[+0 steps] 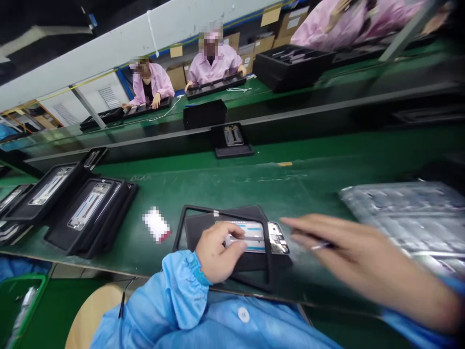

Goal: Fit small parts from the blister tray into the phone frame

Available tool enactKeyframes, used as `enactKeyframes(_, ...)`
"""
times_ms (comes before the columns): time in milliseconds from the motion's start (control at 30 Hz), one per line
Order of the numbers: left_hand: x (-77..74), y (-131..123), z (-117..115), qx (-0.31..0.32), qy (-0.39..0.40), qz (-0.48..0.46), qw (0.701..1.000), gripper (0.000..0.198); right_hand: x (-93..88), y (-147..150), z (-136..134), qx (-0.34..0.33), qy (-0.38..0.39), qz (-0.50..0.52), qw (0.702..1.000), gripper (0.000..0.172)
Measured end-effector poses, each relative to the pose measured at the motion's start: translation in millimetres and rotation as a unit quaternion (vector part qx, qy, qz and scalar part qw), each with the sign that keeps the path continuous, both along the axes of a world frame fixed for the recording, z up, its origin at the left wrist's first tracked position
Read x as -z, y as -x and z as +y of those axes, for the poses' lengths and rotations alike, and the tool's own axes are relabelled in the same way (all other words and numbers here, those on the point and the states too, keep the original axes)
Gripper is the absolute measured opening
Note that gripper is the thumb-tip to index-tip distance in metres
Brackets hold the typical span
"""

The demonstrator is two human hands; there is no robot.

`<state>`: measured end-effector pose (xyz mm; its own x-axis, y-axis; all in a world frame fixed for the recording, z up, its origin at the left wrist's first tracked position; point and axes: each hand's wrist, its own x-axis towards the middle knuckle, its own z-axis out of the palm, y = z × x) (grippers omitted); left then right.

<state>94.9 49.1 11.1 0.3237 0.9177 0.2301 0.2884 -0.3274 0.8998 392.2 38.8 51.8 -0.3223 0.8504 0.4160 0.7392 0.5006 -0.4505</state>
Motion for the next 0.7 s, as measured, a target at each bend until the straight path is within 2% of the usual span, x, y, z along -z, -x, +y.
enactKeyframes(100, 5.1, 0.2, -3.7, 0.017, 0.038, -0.018, 0.999, 0.019, 20.1, 67.8, -7.5, -0.089, 0.004, 0.017, 0.996, 0.023)
enactKeyframes(200, 11.6, 7.6, -6.2, 0.016, 0.081, -0.025, 0.996, 0.015, 36.3, 95.5, -9.0, -0.123, -0.03, 0.02, 0.992, 0.02)
enactKeyframes(333, 19.2, 13.2, -11.4, -0.009, 0.108, -0.049, 0.993, 0.014, 47.0, 98.9, -11.3, -0.097, -0.033, 0.023, 0.994, 0.017)
enactKeyframes(500, 30.7, 9.4, -13.4, 0.0, 0.13, -0.084, 0.988, 0.027, 47.7, 94.7, -13.4, -0.048, 0.033, 0.056, 0.997, 0.018)
enactKeyframes(600, 37.5, 6.0, -14.7, 0.01, 0.118, -0.106, 0.987, 0.033, 47.2, 92.0, -13.1, -0.023, 0.075, 0.077, 0.994, 0.023)
enactKeyframes(700, 40.5, 1.8, -19.2, -0.007, 0.085, -0.103, 0.991, 0.03, 45.8, 92.4, -12.2, -0.009, 0.097, 0.093, 0.991, 0.023)
